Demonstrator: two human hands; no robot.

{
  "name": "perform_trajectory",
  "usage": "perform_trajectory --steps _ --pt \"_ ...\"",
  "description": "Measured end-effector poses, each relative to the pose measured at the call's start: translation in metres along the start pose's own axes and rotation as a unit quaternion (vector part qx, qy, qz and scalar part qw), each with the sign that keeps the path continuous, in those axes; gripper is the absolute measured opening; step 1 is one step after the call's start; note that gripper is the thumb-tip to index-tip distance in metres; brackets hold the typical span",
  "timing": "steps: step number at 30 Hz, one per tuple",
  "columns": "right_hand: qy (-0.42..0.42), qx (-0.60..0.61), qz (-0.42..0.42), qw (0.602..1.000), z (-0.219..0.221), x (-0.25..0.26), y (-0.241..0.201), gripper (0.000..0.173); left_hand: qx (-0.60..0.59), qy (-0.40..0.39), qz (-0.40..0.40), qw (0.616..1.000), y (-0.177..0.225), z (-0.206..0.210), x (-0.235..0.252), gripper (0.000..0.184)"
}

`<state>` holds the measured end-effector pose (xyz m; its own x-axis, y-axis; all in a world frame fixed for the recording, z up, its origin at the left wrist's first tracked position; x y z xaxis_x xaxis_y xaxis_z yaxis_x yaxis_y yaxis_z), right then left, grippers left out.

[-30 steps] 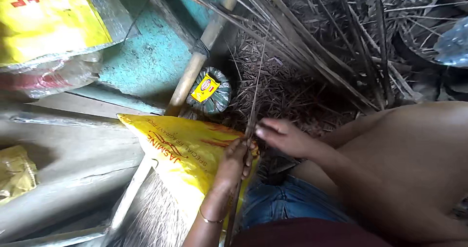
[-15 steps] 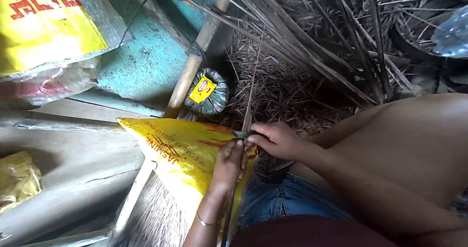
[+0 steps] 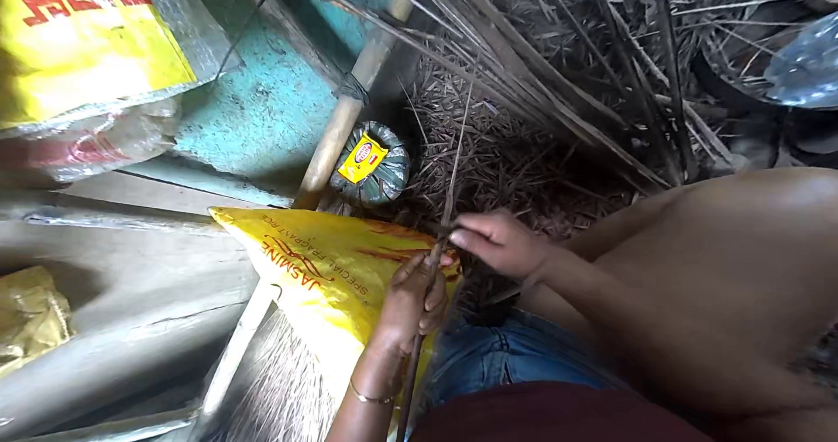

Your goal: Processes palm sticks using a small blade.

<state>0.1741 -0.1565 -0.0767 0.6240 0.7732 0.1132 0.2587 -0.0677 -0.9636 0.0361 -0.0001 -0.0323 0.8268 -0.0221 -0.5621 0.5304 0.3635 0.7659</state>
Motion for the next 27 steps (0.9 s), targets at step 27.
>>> perform_trajectory --steps 27 --pt "0.056 0.129 0.211 0.967 -0.029 0.012 -0.004 0.034 0.044 0.015 -0.015 0.999 -0.002 0.005 0.002 0.035"
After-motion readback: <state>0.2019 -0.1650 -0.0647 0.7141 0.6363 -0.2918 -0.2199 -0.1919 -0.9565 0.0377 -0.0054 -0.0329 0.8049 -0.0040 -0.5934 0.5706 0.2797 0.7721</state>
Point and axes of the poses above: each hand's wrist, its own x-axis towards the middle knuckle, its own z-axis out of the palm, y = z × x, the point moved 1 cm from there along x, towards the middle knuckle, and after that the axes turned 11 degrees about x, right-handed, at the moved point
